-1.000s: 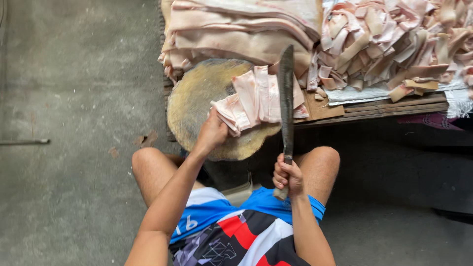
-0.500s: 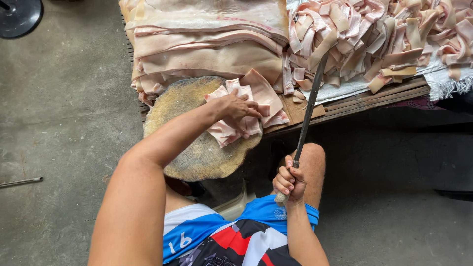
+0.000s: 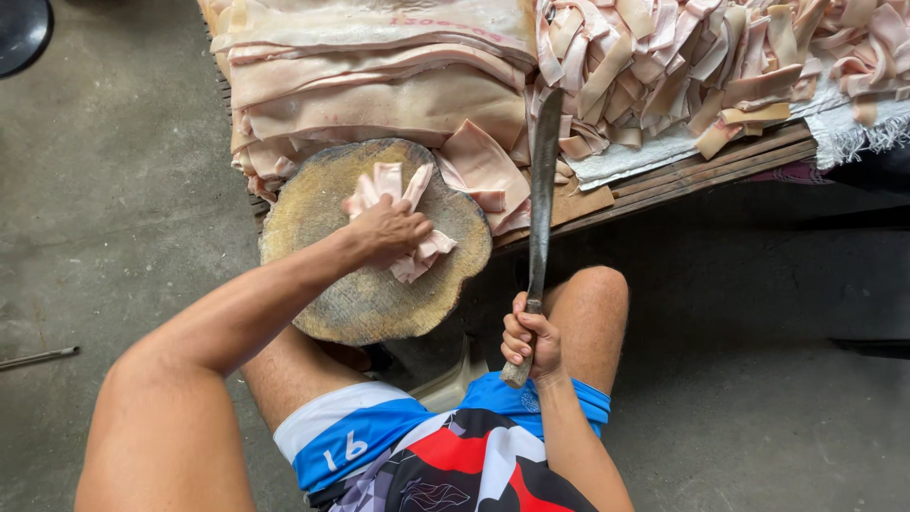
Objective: The person sits on the floor and uses a large knife to slice sheets of raw pork belly into strips on a round wooden chopping block. The person repeatedly picks up sheets from a pile, cuts them into uniform strips, and places the cut pieces onto a nearby table.
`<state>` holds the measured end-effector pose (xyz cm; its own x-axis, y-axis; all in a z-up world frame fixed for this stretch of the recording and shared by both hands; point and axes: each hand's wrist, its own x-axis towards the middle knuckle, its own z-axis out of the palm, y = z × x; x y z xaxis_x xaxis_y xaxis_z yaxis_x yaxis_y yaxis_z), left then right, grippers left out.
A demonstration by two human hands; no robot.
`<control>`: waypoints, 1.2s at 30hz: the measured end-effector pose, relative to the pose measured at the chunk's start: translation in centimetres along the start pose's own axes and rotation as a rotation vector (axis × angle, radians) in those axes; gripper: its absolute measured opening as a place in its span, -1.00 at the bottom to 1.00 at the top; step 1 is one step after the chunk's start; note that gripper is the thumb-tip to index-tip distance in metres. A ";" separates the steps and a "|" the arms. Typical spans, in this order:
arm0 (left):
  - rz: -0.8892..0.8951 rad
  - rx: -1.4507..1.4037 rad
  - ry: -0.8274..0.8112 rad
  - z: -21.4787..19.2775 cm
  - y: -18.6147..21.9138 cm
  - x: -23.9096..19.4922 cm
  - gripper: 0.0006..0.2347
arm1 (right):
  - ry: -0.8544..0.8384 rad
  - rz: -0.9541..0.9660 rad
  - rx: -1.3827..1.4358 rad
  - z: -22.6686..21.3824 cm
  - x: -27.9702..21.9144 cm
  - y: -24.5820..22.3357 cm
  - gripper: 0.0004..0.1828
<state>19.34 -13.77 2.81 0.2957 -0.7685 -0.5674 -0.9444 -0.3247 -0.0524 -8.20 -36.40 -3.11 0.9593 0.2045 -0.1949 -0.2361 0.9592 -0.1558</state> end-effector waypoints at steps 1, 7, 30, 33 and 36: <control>-0.045 -0.078 0.026 0.6 -0.1 -0.9 -0.75 | 0.035 0.014 -0.023 -0.2 0.5 0.3 -0.90; -0.339 -0.521 0.362 0.4 1.0 -5.8 -0.66 | 0.227 0.171 -0.184 -0.7 1.0 2.1 -0.90; -0.238 -1.622 1.104 -27.0 -5.6 14.3 -0.49 | -0.256 -0.226 0.277 1.3 3.5 -3.7 -0.88; -0.317 -1.394 0.792 -26.2 -4.0 10.2 -0.54 | -0.275 -0.202 0.284 1.3 3.4 -4.0 -0.89; -0.131 -0.784 0.840 -17.9 -1.1 2.7 -0.53 | -0.288 -0.129 0.264 0.8 2.8 -4.2 -0.89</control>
<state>23.78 -25.36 16.06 0.6650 -0.7326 0.1453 -0.6378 -0.4559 0.6208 -4.35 -39.70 -2.20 0.9914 0.0899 0.0948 -0.0993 0.9900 0.0999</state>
